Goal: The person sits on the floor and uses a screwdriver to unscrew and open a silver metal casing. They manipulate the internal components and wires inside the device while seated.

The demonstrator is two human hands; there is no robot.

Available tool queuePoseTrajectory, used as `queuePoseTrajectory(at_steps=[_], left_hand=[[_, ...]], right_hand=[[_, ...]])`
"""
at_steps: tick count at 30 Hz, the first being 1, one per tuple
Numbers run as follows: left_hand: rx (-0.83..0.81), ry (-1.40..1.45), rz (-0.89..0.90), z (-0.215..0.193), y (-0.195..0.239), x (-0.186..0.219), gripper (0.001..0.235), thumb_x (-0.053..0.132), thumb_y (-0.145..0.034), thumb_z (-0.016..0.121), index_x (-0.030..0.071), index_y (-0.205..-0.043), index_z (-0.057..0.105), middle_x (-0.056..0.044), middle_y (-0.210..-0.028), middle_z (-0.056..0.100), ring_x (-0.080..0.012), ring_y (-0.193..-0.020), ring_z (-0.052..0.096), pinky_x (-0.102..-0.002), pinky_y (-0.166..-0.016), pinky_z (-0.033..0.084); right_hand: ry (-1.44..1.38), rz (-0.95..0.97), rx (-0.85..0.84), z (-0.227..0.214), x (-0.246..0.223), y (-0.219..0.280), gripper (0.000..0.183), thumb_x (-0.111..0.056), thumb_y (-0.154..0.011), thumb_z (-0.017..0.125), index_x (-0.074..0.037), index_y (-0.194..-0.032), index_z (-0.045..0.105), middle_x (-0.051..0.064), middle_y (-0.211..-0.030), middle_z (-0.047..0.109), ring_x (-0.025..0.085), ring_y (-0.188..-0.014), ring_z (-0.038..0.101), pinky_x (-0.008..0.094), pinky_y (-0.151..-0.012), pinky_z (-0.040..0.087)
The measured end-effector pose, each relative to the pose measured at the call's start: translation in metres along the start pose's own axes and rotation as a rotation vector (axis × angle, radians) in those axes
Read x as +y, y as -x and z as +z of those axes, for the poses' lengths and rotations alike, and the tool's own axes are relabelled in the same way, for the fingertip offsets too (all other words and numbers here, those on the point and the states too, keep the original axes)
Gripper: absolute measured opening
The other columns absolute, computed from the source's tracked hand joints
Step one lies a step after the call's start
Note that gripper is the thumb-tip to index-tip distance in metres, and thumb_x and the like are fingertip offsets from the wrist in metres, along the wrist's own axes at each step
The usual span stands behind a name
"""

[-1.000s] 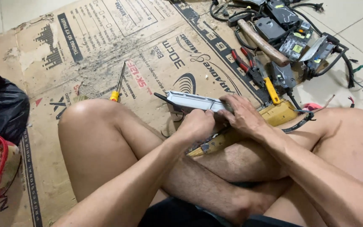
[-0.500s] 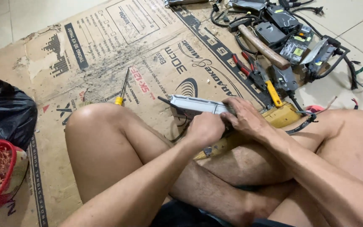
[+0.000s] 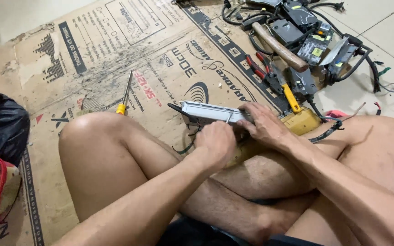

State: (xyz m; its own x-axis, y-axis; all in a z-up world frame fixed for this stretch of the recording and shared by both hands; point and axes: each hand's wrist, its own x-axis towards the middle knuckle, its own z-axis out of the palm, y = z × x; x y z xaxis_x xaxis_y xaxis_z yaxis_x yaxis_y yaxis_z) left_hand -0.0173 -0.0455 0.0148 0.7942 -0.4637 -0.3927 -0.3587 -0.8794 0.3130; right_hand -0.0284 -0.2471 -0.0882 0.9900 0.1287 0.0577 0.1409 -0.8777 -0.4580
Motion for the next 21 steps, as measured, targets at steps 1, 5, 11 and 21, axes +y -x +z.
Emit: queuePoseTrajectory(at_steps=[1,5,11,21], left_hand=[[-0.001,0.002,-0.005,0.003,-0.007,0.002,0.042,0.022,-0.100,0.040,-0.002,-0.097,0.074,-0.016,-0.092,0.077,-0.0377,-0.097,0.075,-0.048,-0.078,0.061],[-0.176,0.976,-0.250,0.002,-0.013,0.002,0.048,0.032,-0.102,0.037,-0.007,-0.109,0.065,-0.007,-0.057,0.053,-0.0160,-0.036,0.049,-0.031,-0.032,0.037],[-0.132,0.143,0.060,0.005,-0.006,-0.001,0.042,0.023,-0.101,0.042,-0.006,-0.094,0.070,-0.018,-0.067,0.069,-0.0369,-0.071,0.073,-0.049,-0.062,0.060],[-0.341,1.182,-0.151,-0.003,-0.028,-0.007,0.025,0.015,-0.096,0.044,-0.003,-0.103,0.059,-0.003,-0.053,0.030,-0.0138,-0.036,0.034,-0.026,-0.035,0.028]], right_hand=[[-0.001,-0.003,-0.004,0.002,0.003,0.000,0.045,-0.035,-0.097,0.064,-0.014,-0.135,0.055,0.014,-0.127,0.062,0.032,-0.128,0.058,0.048,-0.104,0.045],[0.026,0.004,0.015,-0.001,0.004,-0.001,0.047,-0.033,-0.096,0.064,-0.015,-0.138,0.054,0.012,-0.128,0.063,0.030,-0.128,0.059,0.047,-0.104,0.045],[0.008,0.039,-0.011,-0.006,-0.006,0.003,0.044,-0.033,-0.097,0.063,-0.014,-0.136,0.054,0.013,-0.123,0.064,0.030,-0.124,0.061,0.047,-0.103,0.046],[0.021,0.008,0.055,0.008,0.010,-0.001,0.043,-0.036,-0.095,0.065,-0.015,-0.131,0.056,0.011,-0.114,0.064,0.032,-0.118,0.062,0.049,-0.100,0.048]])
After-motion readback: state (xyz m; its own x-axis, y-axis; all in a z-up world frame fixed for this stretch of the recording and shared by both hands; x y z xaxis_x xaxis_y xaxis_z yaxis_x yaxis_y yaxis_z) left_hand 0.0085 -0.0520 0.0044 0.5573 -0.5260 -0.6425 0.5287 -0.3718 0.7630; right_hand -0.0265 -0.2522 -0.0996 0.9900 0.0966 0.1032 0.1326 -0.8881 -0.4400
